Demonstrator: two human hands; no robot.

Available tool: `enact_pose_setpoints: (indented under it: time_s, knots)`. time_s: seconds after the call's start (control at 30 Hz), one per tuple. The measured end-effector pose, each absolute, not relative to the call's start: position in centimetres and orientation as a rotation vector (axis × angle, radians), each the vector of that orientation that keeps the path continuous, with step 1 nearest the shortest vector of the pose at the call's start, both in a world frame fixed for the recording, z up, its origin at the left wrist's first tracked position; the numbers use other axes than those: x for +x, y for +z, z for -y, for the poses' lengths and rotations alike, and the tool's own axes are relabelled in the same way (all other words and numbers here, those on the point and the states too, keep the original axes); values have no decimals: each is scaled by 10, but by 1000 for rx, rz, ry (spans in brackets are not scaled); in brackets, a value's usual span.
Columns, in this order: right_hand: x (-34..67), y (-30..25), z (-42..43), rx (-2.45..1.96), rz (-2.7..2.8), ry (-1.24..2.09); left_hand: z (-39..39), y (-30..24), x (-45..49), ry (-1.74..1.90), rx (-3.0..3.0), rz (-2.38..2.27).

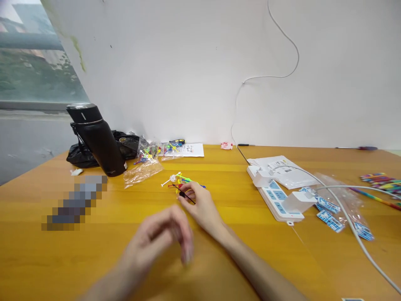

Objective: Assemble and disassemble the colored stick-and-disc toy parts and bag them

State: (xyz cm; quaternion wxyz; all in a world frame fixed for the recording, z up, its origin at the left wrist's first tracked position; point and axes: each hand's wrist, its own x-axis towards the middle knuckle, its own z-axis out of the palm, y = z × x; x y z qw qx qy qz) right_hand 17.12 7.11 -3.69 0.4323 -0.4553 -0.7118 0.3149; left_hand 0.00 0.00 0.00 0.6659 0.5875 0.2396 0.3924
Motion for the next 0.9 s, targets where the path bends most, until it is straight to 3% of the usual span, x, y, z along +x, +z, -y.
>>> enact_pose_setpoints:
  time_s: [0.1,0.23,0.4,0.9]
  knots:
    - [167,-30,-69,-1063,1559,924,-49,-6,-12,1134,1470,-748]
    - [160,-30,-63,-992,1534,928,-85,-29,-25,951,1594,-851]
    - [154,-39,-57,-988,1612,917,-87,-49,-26,837,1523,-629]
    - [142,-43,-51,-1150,1766,894,-80,-45,-23,783,1435,-550]
